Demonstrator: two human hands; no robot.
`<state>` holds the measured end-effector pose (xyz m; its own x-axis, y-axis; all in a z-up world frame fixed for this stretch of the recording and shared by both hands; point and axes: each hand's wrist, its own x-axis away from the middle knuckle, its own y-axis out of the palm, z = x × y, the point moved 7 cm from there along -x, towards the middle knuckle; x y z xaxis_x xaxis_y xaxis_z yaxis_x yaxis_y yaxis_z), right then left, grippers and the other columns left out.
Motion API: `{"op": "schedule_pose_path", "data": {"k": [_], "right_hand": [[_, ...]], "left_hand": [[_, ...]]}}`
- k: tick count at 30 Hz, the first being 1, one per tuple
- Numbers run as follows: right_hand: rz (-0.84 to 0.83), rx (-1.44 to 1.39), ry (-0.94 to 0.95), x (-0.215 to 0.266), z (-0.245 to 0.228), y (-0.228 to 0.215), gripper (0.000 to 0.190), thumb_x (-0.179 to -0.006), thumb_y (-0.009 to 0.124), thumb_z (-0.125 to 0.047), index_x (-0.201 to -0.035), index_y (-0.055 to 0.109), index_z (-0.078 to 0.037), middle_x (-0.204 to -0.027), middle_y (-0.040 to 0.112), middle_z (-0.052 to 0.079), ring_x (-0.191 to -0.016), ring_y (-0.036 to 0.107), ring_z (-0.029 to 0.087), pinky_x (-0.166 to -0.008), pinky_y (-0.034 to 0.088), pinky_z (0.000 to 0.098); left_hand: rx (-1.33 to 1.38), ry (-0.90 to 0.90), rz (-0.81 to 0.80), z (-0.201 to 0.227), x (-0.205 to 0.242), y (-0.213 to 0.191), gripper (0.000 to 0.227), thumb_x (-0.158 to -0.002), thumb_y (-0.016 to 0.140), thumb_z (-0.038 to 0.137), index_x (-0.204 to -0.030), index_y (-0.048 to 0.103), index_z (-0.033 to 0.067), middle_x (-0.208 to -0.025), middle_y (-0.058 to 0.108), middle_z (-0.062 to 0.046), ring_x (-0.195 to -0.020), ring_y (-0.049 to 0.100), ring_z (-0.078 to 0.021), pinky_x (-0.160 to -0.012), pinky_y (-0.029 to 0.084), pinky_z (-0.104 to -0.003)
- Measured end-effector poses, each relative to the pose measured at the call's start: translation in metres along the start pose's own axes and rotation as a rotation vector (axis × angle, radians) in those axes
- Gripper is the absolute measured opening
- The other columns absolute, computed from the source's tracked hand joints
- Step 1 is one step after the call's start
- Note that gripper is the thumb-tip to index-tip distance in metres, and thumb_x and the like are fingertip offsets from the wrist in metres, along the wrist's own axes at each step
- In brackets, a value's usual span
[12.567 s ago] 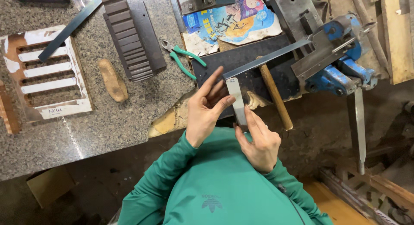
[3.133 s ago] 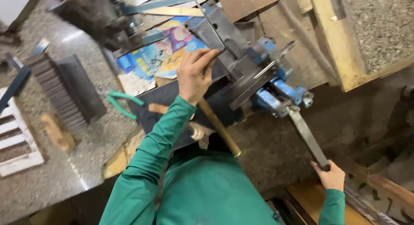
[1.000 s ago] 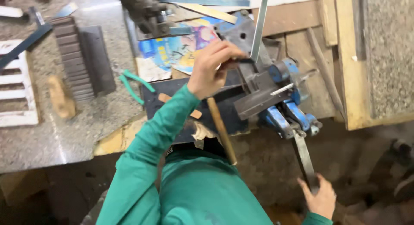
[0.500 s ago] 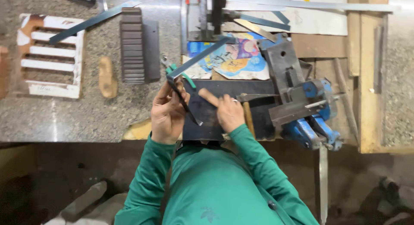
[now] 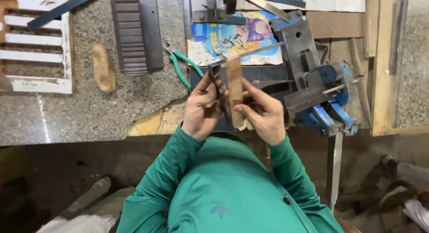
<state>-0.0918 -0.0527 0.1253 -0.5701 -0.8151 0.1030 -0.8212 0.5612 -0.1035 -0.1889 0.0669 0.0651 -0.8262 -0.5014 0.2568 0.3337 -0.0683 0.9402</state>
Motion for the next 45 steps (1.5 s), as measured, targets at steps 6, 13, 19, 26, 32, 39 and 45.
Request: {"op": "schedule_pose_path", "data": {"k": [6,13,19,26,32,39,45], "right_hand": [[-0.058,0.171,0.006,0.015,-0.009,0.001,0.055,-0.096,0.073,-0.003,-0.148,0.057,-0.002,-0.098,0.060,0.000,-0.081,0.054,0.006,-0.069,0.050,0.0215],[-0.016,0.181,-0.056,0.020,-0.026,0.001,0.057,-0.088,0.079,-0.002,-0.140,0.058,0.004,-0.108,0.068,0.005,-0.094,0.064,0.007,-0.082,0.055,0.0237],[0.089,-0.215,0.058,0.033,-0.030,-0.020,0.051,-0.100,0.062,-0.008,-0.147,0.048,0.005,-0.123,0.071,0.017,-0.109,0.072,0.019,-0.097,0.060,0.0331],[0.053,-0.652,0.140,0.042,0.004,-0.031,0.044,-0.112,0.048,-0.018,-0.148,0.045,0.008,-0.110,0.072,0.024,-0.100,0.074,0.030,-0.090,0.060,0.0411],[0.285,-0.502,-0.011,0.052,-0.001,-0.045,0.043,-0.104,0.058,-0.001,-0.145,0.051,0.008,-0.122,0.069,0.016,-0.110,0.069,0.023,-0.098,0.056,0.0355],[0.171,0.043,-0.101,0.052,-0.023,-0.027,0.043,-0.103,0.061,0.004,-0.145,0.057,0.006,-0.109,0.063,0.009,-0.099,0.060,0.015,-0.091,0.048,0.0226],[0.193,0.310,-0.149,0.058,-0.044,-0.023,0.037,-0.097,0.065,0.004,-0.134,0.062,0.004,-0.101,0.066,0.014,-0.084,0.066,0.019,-0.077,0.052,0.0244]], "left_hand": [[0.421,-0.065,-0.396,-0.014,0.002,0.017,0.042,-0.116,0.056,-0.012,-0.158,0.056,-0.0074,-0.119,0.070,-0.013,-0.103,0.067,-0.0202,-0.098,0.053,-0.034],[-0.122,-0.096,0.033,-0.024,0.000,0.003,0.045,-0.096,0.065,0.003,-0.140,0.058,0.0023,-0.114,0.070,-0.002,-0.099,0.064,-0.0115,-0.095,0.052,-0.030],[-0.153,0.000,-0.132,-0.013,-0.001,0.015,0.041,-0.097,0.067,-0.002,-0.137,0.057,-0.0022,-0.106,0.058,-0.004,-0.097,0.053,-0.0161,-0.092,0.046,-0.033],[-0.153,-0.074,-0.136,-0.025,-0.007,0.026,0.040,-0.102,0.064,0.004,-0.142,0.057,-0.0004,-0.100,0.051,-0.002,-0.090,0.045,-0.0154,-0.086,0.041,-0.032],[-0.121,-0.063,-0.214,-0.039,-0.012,0.028,0.043,-0.099,0.068,0.000,-0.140,0.057,-0.0025,-0.107,0.058,-0.002,-0.093,0.051,-0.0147,-0.089,0.045,-0.033],[-0.112,-0.137,-0.119,-0.051,-0.006,0.029,0.042,-0.101,0.064,0.000,-0.143,0.057,-0.0005,-0.128,0.070,-0.009,-0.112,0.069,-0.0175,-0.100,0.055,-0.033],[-0.082,-0.152,-0.214,-0.046,0.006,0.043,0.043,-0.107,0.064,-0.001,-0.149,0.057,-0.0026,-0.135,0.069,-0.011,-0.112,0.067,-0.0158,-0.100,0.054,-0.032]]}}
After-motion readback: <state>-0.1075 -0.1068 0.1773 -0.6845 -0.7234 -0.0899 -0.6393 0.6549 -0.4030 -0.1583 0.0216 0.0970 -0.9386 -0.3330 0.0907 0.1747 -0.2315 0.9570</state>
